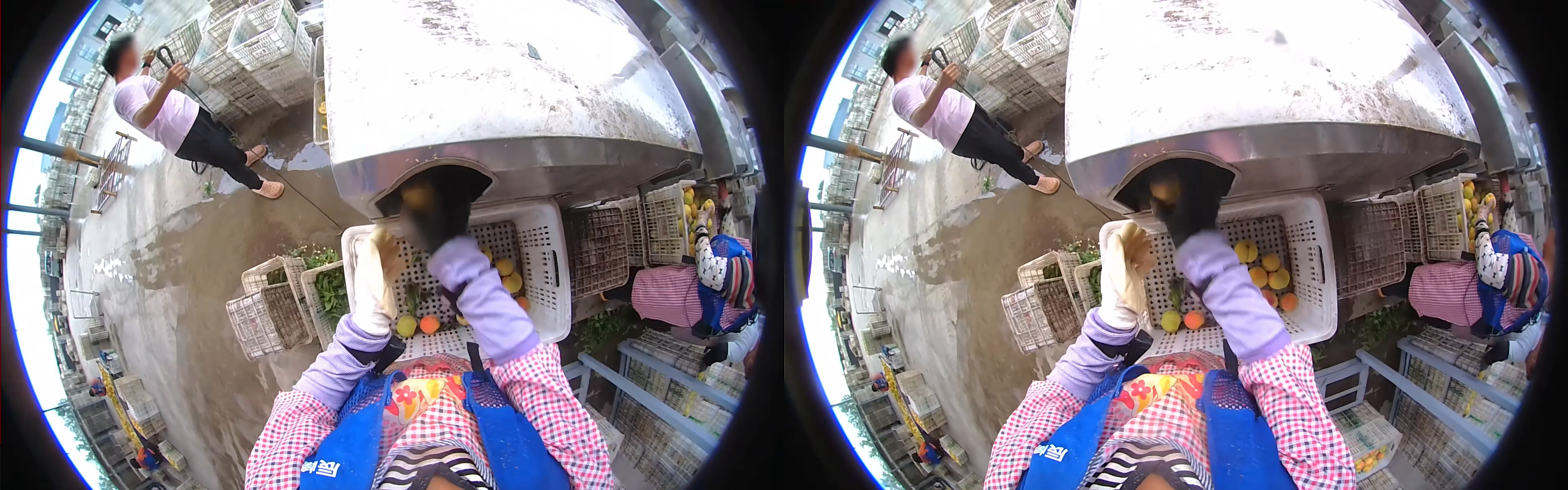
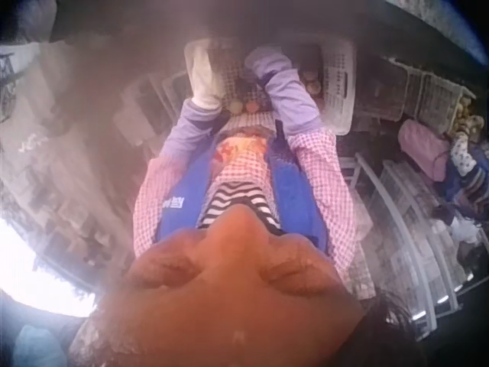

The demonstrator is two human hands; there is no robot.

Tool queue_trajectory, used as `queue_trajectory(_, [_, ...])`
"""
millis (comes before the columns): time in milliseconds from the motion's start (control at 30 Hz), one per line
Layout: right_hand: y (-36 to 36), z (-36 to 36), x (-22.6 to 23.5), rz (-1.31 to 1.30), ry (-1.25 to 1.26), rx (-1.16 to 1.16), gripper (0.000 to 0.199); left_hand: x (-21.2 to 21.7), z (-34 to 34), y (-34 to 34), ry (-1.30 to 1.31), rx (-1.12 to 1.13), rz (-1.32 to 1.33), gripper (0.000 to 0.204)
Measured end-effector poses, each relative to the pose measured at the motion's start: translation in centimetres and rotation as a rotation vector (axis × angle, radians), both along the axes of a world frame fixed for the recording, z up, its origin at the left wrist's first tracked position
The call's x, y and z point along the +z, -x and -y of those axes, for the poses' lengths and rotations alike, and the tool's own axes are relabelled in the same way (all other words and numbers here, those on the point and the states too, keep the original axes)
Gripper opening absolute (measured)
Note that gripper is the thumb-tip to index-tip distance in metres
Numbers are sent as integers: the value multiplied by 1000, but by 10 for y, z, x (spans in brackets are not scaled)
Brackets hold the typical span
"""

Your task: The person washes yellow and red fruits by hand under a running water tap. They pick up fruits from a white basket, rinse them under the stream, and place them back into the basket. A man in the background is seen moving crates.

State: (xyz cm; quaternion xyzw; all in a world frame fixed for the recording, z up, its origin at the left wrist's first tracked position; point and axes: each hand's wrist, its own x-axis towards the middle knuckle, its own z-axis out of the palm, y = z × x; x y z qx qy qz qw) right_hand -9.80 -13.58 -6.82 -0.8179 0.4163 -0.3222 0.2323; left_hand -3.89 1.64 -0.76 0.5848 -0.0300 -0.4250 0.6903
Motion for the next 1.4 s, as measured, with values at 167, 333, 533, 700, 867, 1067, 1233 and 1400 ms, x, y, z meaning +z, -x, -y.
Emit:
queue_trajectory(167, [-28,34,8,-30,-356,60,67,-49,-19,4,-129,-39,21,48])
queue_trajectory(333, [75,31,35,166,-297,196,52,-131,-23,30,-115,-370,208,62])
queue_trajectory(533, [240,61,-74,-980,-804,-22,48,-239,21,131,-421,-875,624,75])
queue_trajectory(700, [270,33,-199,-945,-442,174,51,-224,102,170,-547,-1543,1428,77])
queue_trajectory(867, [302,17,-338,-806,-246,56,54,-257,137,173,-261,-1894,1658,77])
queue_trajectory(1067, [260,48,-280,-711,-536,76,53,-317,107,136,15,-1585,1771,74])
queue_trajectory(1233, [254,37,-161,-693,-661,-60,62,-262,98,164,-386,-1653,1148,64])
queue_trajectory(1400, [252,-3,-141,8,-579,84,66,-185,43,122,-414,-739,379,56])
